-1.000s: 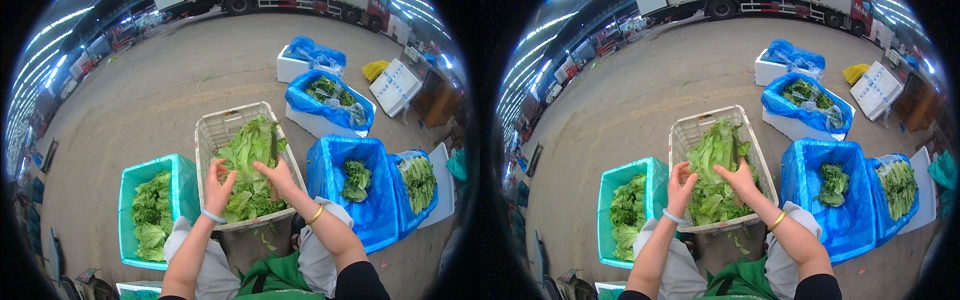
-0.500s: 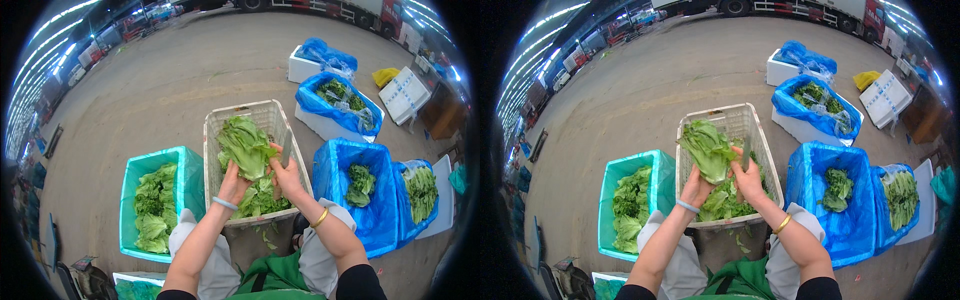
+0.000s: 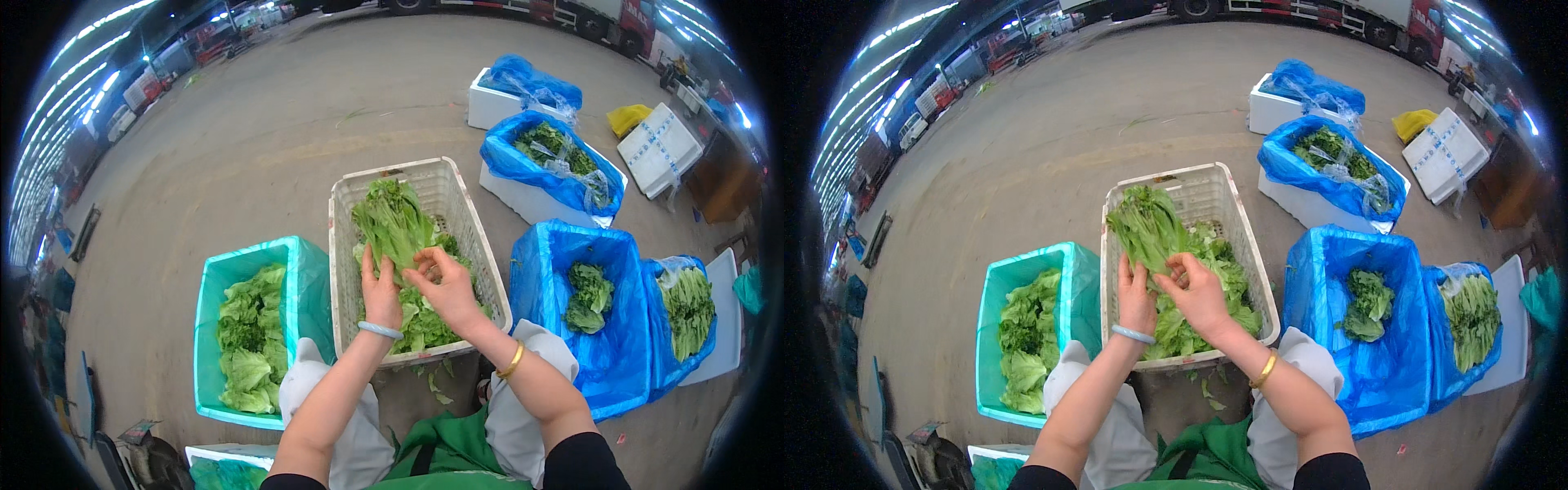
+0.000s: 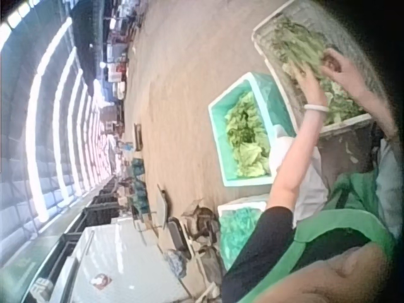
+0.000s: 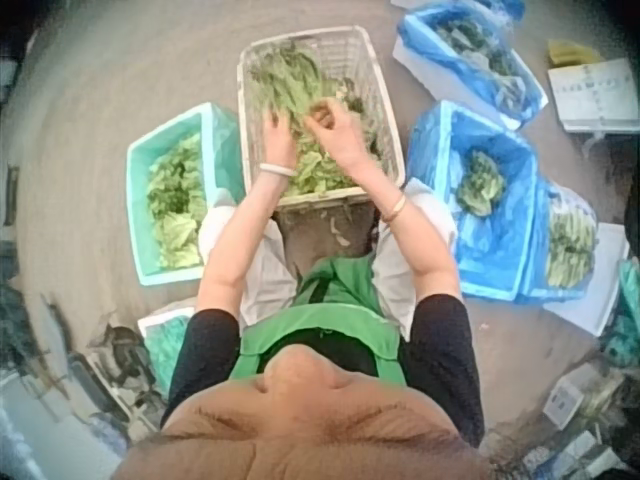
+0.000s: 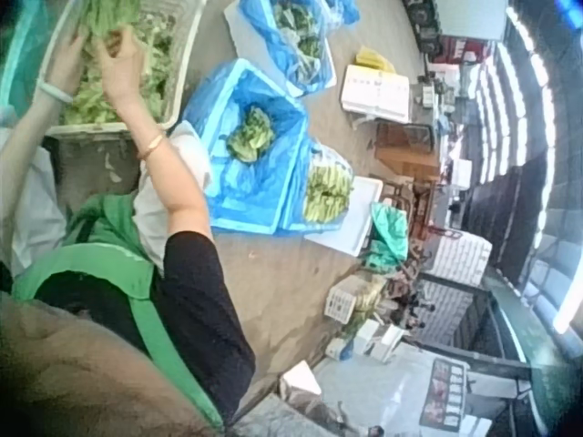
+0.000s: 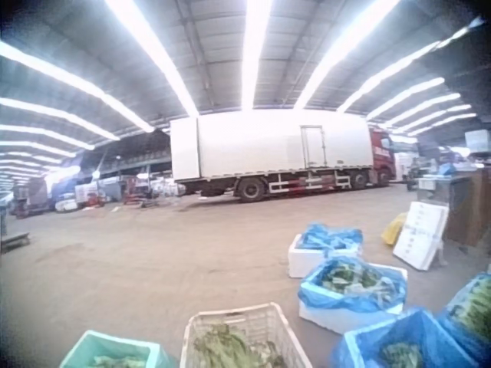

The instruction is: The person sits on the floor and trims lettuce leaves using a knife, removing outer leaves and cutting the base. Trimmed lettuce is placed into a white basket, and discarded parts are placed into a blue-lined bin. The person handles multiple lettuce heads one at a time.

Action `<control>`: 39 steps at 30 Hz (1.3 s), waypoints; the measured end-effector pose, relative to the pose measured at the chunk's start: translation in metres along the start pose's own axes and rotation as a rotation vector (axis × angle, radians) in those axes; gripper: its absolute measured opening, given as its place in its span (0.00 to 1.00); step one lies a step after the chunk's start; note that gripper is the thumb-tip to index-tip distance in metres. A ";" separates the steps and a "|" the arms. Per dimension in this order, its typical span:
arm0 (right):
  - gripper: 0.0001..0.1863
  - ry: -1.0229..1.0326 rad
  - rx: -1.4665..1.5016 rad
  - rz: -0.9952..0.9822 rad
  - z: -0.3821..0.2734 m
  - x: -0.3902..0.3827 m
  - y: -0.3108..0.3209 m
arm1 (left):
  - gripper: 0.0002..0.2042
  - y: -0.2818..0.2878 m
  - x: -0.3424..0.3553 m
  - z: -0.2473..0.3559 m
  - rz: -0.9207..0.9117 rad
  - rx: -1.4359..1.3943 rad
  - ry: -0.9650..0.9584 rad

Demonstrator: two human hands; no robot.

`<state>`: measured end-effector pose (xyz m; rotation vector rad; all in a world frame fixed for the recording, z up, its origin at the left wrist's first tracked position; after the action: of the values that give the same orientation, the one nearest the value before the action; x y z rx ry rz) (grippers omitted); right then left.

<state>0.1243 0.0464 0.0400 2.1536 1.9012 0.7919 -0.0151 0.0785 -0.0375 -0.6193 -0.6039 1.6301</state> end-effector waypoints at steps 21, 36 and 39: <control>0.17 -0.332 0.412 0.063 0.037 0.004 0.005 | 0.21 0.043 0.042 0.012 0.337 -0.367 -0.023; 0.22 -0.569 0.860 -0.139 0.066 -0.006 -0.030 | 0.21 -0.026 -0.005 0.008 -0.043 0.385 -0.366; 0.22 -0.678 1.205 -0.149 0.076 -0.004 -0.029 | 0.20 -0.034 -0.010 0.007 -0.112 -0.051 -0.118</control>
<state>0.1357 0.0641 -0.0381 2.1722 2.2478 -1.2961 0.0054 0.0725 -0.0085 -0.5198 -0.7556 1.5579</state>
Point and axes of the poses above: each hand's wrist, its own x-axis towards the middle knuckle, its own y-axis out of the back of the hand, z = x × y, the point moved 7 cm from there along x, towards the middle knuckle, and after that the axes turned 14 degrees about -x, right-handed, at the moved point
